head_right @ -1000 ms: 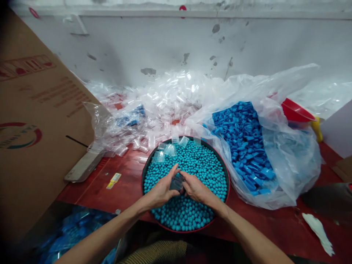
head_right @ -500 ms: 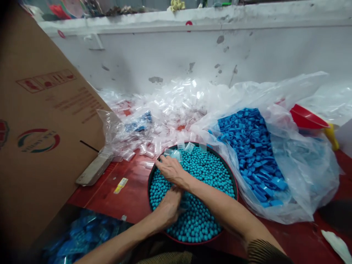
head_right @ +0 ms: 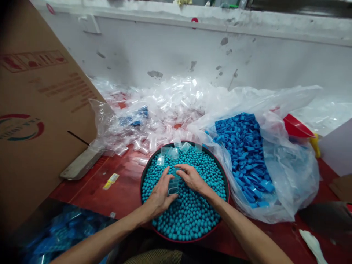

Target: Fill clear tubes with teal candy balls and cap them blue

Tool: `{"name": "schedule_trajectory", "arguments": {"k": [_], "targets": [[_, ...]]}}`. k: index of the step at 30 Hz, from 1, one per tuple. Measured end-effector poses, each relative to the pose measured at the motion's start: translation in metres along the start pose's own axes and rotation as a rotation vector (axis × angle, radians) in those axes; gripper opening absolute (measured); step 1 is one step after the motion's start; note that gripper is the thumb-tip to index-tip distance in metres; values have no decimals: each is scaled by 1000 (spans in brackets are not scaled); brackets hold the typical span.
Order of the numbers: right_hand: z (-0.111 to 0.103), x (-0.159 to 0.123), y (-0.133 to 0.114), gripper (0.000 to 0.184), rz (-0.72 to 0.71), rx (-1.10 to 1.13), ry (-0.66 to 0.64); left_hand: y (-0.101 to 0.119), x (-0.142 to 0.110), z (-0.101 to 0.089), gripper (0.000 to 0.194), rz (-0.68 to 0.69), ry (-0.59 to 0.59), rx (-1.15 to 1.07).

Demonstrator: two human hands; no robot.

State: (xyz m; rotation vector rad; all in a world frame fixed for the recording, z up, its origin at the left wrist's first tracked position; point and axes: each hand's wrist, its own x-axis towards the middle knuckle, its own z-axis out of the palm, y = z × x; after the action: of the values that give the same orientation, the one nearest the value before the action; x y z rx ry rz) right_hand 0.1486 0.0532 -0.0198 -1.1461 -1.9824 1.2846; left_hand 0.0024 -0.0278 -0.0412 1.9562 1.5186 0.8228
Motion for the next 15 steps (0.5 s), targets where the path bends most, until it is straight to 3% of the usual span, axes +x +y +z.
{"name": "schedule_trajectory", "arguments": {"k": [3,7,10,12,15], "targets": [[0,-18,6,34,136,188,-47,0,4,-3,45,-38,-60,-79],[3,-26,11,28,74,233,2,1,4,-6,43,40,-129,-71],[6,-31,14,27,52,258,-59,1,2,-6,45,61,-164,-82],[10,-34,15,29,10,178,-101,0,0,-4,59,23,-163,-119],[11,-37,13,26,-131,-136,-90,0,-1,0,85,-28,-183,-100]]}}
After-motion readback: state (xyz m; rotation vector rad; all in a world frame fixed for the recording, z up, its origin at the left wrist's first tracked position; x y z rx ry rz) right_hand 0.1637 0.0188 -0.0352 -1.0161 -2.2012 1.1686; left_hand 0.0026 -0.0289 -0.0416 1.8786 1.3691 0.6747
